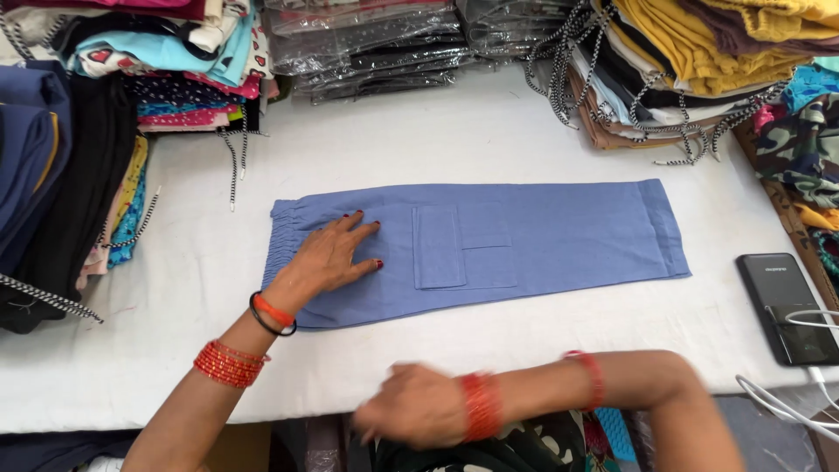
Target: The person folds a pair of blue trousers on a white table, smoothing the fabric and aligning the edges before stacking them. Then, the person folds a red t-shirt, smoothing it out, folding the sleeves and sides, and stacking it on top of the trousers.
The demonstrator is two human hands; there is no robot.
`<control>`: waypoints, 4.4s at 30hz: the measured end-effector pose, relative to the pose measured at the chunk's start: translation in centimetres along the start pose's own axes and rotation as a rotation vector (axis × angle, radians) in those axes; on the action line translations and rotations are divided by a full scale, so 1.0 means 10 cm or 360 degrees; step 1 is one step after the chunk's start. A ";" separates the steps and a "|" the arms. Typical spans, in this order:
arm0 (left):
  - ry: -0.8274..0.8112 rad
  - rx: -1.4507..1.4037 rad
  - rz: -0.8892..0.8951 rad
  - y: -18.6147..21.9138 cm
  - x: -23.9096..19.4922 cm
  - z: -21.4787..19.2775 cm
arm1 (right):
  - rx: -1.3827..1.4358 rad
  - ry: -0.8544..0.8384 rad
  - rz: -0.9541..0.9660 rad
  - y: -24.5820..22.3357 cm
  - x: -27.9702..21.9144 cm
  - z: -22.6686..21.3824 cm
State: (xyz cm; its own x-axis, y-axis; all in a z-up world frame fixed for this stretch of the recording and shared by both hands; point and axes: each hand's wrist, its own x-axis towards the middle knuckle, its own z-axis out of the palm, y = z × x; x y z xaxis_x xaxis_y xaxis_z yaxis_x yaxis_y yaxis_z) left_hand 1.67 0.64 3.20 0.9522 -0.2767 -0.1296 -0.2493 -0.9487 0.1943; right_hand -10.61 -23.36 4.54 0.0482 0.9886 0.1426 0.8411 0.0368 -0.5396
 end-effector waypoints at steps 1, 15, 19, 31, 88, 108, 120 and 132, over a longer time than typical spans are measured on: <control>0.0004 0.0005 -0.0003 0.02 0.03 -0.06 | -0.0004 0.0002 -0.0005 -0.01 0.12 0.19; -0.0272 0.0006 -0.0182 0.34 0.19 -0.59 | -0.0673 0.0429 -0.0759 0.08 0.31 0.18; 0.0005 0.0048 -0.0251 0.45 0.32 -0.55 | -0.0525 0.0520 -0.0291 0.62 0.01 -0.21; 0.0382 -0.0004 0.0163 0.27 0.57 0.59 | -0.0814 0.0287 0.1103 2.17 -1.82 -0.86; 0.1201 -0.0546 -0.0226 -0.65 -0.25 -1.52 | -0.0132 0.1871 0.1244 1.73 -3.35 -2.35; 0.0517 -0.0277 -0.0323 -0.55 -1.19 -0.26 | 0.0327 0.1355 0.2052 1.33 -3.34 -1.29; 0.0138 -0.0366 -0.0553 -0.52 -1.44 -0.17 | 0.0251 0.0964 0.1691 1.11 -3.65 -0.90; 0.0516 -0.0437 0.0077 -0.11 -0.65 -0.41 | -0.0857 0.0969 0.1171 1.21 -2.45 -1.01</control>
State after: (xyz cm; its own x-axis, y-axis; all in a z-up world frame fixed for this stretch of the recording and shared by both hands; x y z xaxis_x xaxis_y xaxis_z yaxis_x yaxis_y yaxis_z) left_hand -3.49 4.12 7.85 0.9578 -0.2161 0.1897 -0.2804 -0.8479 0.4499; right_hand 3.86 -48.59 2.86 0.7683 0.4995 0.4002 0.6157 -0.7477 -0.2488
